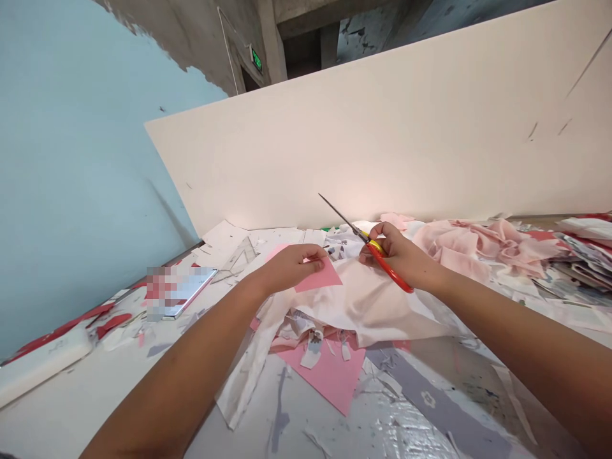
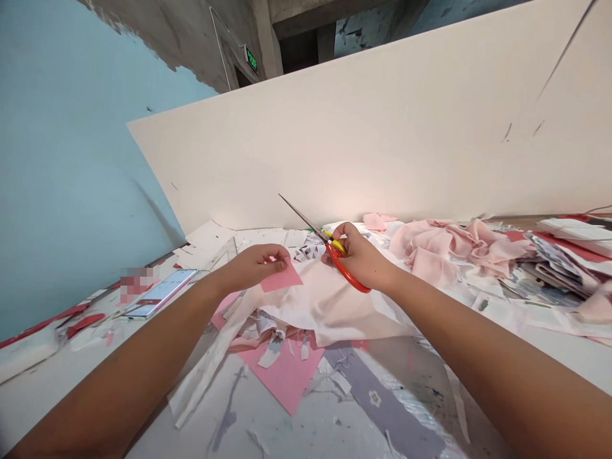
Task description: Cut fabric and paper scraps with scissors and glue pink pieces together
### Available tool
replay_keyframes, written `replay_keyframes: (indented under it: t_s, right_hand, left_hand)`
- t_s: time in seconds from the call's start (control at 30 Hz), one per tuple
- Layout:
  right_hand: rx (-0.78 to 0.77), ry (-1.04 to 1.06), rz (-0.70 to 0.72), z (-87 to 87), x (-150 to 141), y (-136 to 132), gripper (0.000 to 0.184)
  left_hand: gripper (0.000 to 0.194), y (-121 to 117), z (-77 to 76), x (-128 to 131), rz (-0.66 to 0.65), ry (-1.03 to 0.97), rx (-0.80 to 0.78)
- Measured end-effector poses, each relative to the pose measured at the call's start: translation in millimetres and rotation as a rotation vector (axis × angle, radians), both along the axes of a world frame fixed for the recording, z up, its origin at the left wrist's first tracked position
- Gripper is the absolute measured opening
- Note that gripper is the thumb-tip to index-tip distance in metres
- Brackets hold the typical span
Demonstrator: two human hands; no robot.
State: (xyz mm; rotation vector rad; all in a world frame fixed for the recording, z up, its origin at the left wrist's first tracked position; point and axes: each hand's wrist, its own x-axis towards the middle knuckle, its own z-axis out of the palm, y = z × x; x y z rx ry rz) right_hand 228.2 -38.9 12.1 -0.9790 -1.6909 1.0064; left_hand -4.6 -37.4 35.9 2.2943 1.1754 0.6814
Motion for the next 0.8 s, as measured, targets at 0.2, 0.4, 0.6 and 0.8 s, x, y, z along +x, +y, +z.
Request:
replay_keyframes:
  t_s: [0.2,0.4,0.6,0.8]
  right_hand:
    - [-0.029,-0.013,0.094,4.0,-3.4,-5.5,0.044]
    - [-0.030,-0.048,0.094,4.3,-3.1,-6.7,0.045]
    - [-0.035,-0.050,0.091,0.6,-2.3,-5.8,0.042]
    - [-0.049,0.030,0.033,-0.9,-7.7,-5.5,0.048]
  left_hand:
    - [0.014,7.4,5.1,19.0,-0.140,0.075,0.010]
    - [0.007,18.5,16.7,40.0,-0.204,0.244,-0.087]
    - [0.009,15.8,22.9,46.1,-0.238,0.211,-0.030]
    - [0.010,11.3,23.2,43.4,-0.202,0.183,0.080]
